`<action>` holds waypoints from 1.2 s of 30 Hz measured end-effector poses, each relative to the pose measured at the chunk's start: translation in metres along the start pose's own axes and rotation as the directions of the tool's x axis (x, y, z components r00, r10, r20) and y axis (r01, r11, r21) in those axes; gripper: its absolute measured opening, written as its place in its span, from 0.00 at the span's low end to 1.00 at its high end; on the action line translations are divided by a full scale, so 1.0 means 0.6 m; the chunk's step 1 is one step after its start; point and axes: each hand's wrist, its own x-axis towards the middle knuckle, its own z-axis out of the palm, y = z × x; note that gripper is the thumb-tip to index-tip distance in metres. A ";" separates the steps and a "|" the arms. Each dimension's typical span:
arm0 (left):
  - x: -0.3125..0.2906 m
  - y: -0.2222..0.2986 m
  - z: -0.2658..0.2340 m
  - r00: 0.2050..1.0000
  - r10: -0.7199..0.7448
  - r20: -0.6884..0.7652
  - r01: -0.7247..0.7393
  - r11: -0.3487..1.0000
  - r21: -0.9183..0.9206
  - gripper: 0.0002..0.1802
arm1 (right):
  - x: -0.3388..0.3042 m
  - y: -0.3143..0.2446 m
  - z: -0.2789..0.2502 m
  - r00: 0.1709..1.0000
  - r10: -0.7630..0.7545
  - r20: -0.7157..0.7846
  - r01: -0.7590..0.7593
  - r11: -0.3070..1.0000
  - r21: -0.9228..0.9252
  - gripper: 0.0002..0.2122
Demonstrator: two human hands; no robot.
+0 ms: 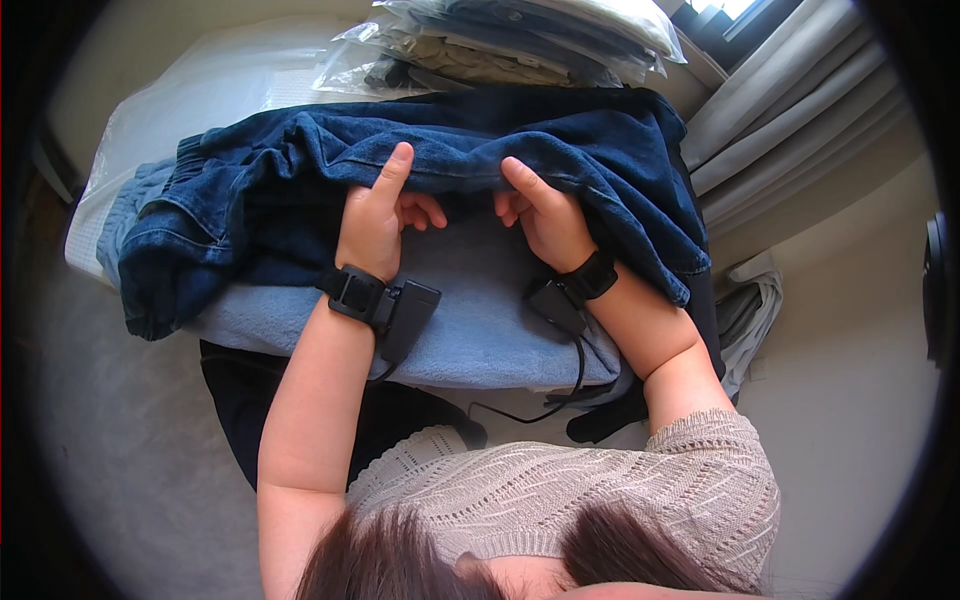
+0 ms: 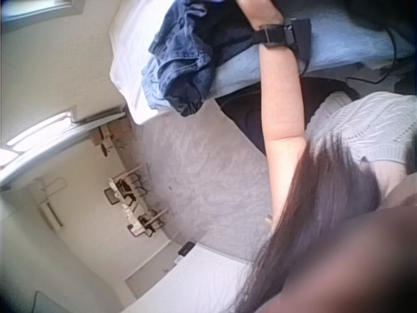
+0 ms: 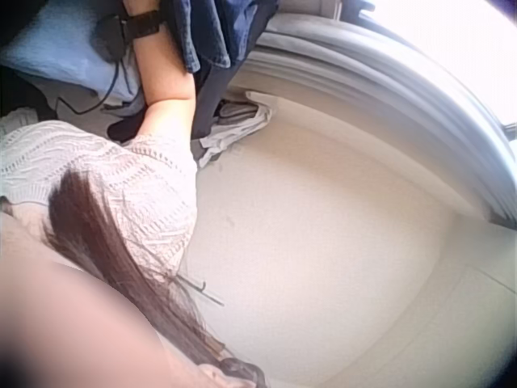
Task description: Packing a folded white garment into a plastic zip bag and then inspecting a pair of denim pants.
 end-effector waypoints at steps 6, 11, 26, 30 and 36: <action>0.001 -0.002 0.001 1.000 -0.001 0.008 0.000 0.999 0.041 0.21 | -0.001 -0.001 0.002 1.000 -0.015 0.004 0.015 1.000 -0.002 0.10; 0.001 -0.003 0.006 0.995 0.075 -0.072 -0.076 0.997 -0.008 0.21 | -0.002 0.004 -0.004 0.992 -0.124 -0.032 0.120 0.989 -0.085 0.14; -0.004 0.000 0.007 0.999 -0.020 0.037 0.019 0.999 0.042 0.19 | -0.008 0.003 0.002 0.991 -0.119 0.068 0.127 0.983 -0.133 0.20; -0.006 0.001 0.008 0.996 -0.036 0.076 0.031 0.997 0.065 0.20 | -0.009 0.002 0.005 0.992 -0.116 0.057 0.122 0.985 -0.124 0.19; -0.002 -0.003 0.003 0.998 -0.022 0.056 0.020 0.999 0.026 0.22 | -0.010 -0.001 0.008 0.991 -0.112 0.075 0.122 0.982 -0.143 0.19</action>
